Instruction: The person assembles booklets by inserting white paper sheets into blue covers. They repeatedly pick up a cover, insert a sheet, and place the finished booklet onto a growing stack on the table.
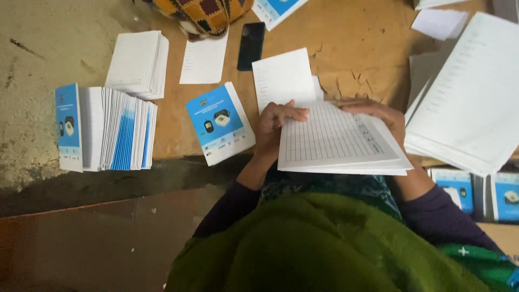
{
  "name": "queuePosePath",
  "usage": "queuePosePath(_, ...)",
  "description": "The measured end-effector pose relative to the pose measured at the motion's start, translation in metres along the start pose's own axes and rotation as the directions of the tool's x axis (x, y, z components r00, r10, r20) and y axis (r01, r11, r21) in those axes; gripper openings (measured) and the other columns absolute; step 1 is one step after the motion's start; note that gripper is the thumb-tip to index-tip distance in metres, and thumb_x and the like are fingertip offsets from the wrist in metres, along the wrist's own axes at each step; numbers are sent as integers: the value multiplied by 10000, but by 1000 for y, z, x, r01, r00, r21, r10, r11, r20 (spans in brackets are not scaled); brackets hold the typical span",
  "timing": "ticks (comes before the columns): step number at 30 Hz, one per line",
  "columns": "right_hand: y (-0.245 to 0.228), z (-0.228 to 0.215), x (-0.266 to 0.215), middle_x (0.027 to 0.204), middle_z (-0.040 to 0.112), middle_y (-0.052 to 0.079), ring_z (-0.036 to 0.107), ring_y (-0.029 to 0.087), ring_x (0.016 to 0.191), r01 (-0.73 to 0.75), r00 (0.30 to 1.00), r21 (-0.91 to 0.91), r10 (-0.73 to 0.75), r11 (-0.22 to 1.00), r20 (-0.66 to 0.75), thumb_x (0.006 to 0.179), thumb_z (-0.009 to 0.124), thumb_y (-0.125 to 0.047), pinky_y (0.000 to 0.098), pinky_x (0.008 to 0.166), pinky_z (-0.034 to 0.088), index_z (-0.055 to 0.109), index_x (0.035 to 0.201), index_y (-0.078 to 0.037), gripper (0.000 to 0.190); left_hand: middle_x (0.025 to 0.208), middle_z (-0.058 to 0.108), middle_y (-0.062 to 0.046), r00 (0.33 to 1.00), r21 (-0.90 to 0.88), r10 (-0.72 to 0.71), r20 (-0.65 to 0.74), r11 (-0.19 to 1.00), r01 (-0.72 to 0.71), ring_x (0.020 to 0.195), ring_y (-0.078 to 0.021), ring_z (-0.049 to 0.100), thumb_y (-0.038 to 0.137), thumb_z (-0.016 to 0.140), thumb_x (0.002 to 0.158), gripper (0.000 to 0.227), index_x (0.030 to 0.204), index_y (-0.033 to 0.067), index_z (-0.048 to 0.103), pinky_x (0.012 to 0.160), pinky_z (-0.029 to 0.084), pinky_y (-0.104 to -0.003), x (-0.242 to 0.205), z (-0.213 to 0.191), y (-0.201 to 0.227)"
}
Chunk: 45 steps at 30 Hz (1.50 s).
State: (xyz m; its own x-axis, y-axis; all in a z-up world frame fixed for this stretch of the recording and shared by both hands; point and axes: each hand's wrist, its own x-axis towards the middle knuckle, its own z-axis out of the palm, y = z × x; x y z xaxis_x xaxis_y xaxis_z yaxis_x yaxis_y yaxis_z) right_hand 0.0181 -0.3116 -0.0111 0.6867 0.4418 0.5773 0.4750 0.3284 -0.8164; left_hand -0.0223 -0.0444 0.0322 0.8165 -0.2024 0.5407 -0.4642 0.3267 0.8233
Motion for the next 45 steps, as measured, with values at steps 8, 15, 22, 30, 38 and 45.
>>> queuePosePath(8, 2, 11, -34, 882, 583, 24, 515, 121, 798, -536, 606, -79, 318, 840, -729, 915, 751, -45, 332, 711, 412, 582, 975, -92, 186, 1042, 600, -56, 921, 468, -320, -222, 794, 389, 999, -205, 600, 228, 852, 717, 481, 1040, 124, 511, 890, 461, -348, 1, -5, -11)
queuePosePath(15, 5, -13, -40, 762, 270, -67, 290, 79, 709, -588, 454, -146, 176, 795, -873, 1045, 707, 72, 272, 614, 249, 313, 806, -161, 516, 837, 554, -82, 865, 863, -210, -457, 131, 488, 853, -308, 516, 694, 747, 519, 707, 817, 85, 543, 687, 403, -437, 9, 6, -73)
queuePosePath(22, -13, -6, -23, 614, 222, -11, 351, 173, 397, -540, 407, 30, 292, 841, -866, 1086, 637, 53, 362, 284, 220, 236, 792, -159, 540, 835, 589, -90, 839, 857, -321, -440, 128, 499, 833, -285, 539, 236, 751, 804, 209, 817, 82, 611, 680, 422, -409, -2, -6, -79)
queuePosePath(30, 44, 6, 4, 1213, 626, 90, 583, 175, 1053, -490, 647, -79, 301, 868, -700, 881, 707, 5, 308, 922, 485, 566, 1268, -47, 415, 988, 639, -88, 513, -277, -513, -688, 840, 467, 868, -205, 609, 413, 696, 800, 531, 1193, 88, 547, 695, 506, -335, -22, -80, -37)
queuePosePath(38, 92, 91, 59, 1068, 577, 320, 563, 421, 1013, -672, 632, 42, 602, 740, -487, 868, 632, 40, 501, 825, 484, 515, 1342, 9, 490, 1168, 640, -82, 641, -180, -410, -649, 901, 394, 975, -145, 568, 373, 621, 964, 353, 1167, 86, 599, 871, 445, -311, -13, -55, -24)
queuePosePath(45, 53, 86, 42, 898, 681, 103, 687, 183, 749, -427, 729, 381, 561, 820, -392, 848, 578, 87, 266, 675, 563, 570, 1315, -94, 501, 1236, 546, -192, 622, 64, -328, -711, 851, 522, 1163, -291, 533, 268, 803, 810, 754, 1402, 12, 414, 1034, 426, -448, -5, -46, -15)
